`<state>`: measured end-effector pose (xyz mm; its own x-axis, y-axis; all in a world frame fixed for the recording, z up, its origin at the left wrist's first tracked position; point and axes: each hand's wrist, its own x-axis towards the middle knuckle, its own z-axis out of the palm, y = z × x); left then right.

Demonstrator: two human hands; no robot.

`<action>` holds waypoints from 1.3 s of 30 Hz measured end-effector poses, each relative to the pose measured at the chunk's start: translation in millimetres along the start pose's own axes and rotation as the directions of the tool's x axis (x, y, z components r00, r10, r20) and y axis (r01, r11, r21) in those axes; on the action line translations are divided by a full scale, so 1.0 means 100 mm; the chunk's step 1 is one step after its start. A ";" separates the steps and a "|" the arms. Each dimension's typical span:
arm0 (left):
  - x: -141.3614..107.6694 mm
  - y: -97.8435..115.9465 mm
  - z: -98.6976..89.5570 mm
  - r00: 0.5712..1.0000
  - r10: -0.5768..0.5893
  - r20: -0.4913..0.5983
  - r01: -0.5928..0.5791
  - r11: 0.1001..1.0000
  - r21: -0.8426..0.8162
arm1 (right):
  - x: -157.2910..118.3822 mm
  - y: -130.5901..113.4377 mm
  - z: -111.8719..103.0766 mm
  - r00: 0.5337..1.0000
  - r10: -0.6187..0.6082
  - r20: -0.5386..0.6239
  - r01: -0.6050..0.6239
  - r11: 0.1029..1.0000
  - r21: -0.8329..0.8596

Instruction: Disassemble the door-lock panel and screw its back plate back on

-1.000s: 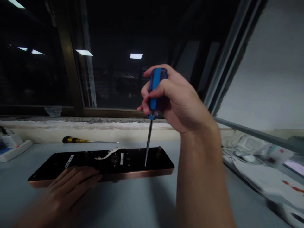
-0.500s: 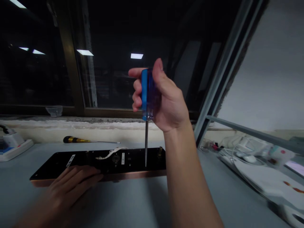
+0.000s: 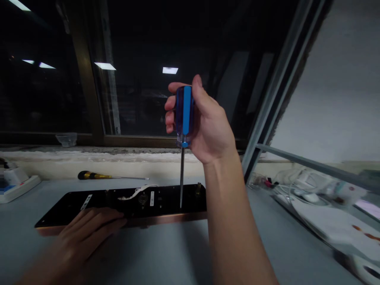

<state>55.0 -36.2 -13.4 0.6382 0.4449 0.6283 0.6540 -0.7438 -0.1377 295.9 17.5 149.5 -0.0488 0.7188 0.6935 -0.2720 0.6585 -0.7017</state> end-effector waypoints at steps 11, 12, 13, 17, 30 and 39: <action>0.01 0.02 -0.01 1.000 -0.008 0.013 0.008 1.000 0.003 | 0.05 0.05 -0.05 0.999 -0.029 0.037 0.034 0.988 -0.148; 0.01 0.02 -0.01 1.000 -0.010 0.012 0.010 1.000 0.004 | 0.05 0.03 -0.06 0.999 -0.017 0.047 0.024 0.988 -0.156; 0.01 0.02 -0.02 1.000 -0.012 0.009 0.012 1.000 0.003 | 0.05 0.03 -0.07 0.999 -0.007 0.053 0.015 0.988 -0.155; 0.01 0.04 -0.01 1.000 -0.025 -0.001 0.025 1.000 -0.001 | 0.07 0.05 -0.11 1.000 -0.023 0.000 0.023 0.996 -0.087; 0.00 0.02 0.00 0.999 -0.033 0.017 0.034 0.999 -0.011 | 0.01 -0.02 0.02 0.995 0.090 -0.036 -0.089 0.995 0.043; 0.01 0.04 -0.03 0.999 -0.028 0.017 0.028 1.000 0.000 | 0.01 -0.02 -0.02 0.992 0.100 -0.081 -0.099 0.995 0.016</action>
<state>56.7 -40.2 -10.8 0.6262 0.4738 0.6192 0.6718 -0.7309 -0.1201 298.1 17.6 150.9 0.0019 0.7968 0.6042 -0.2814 0.5803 -0.7643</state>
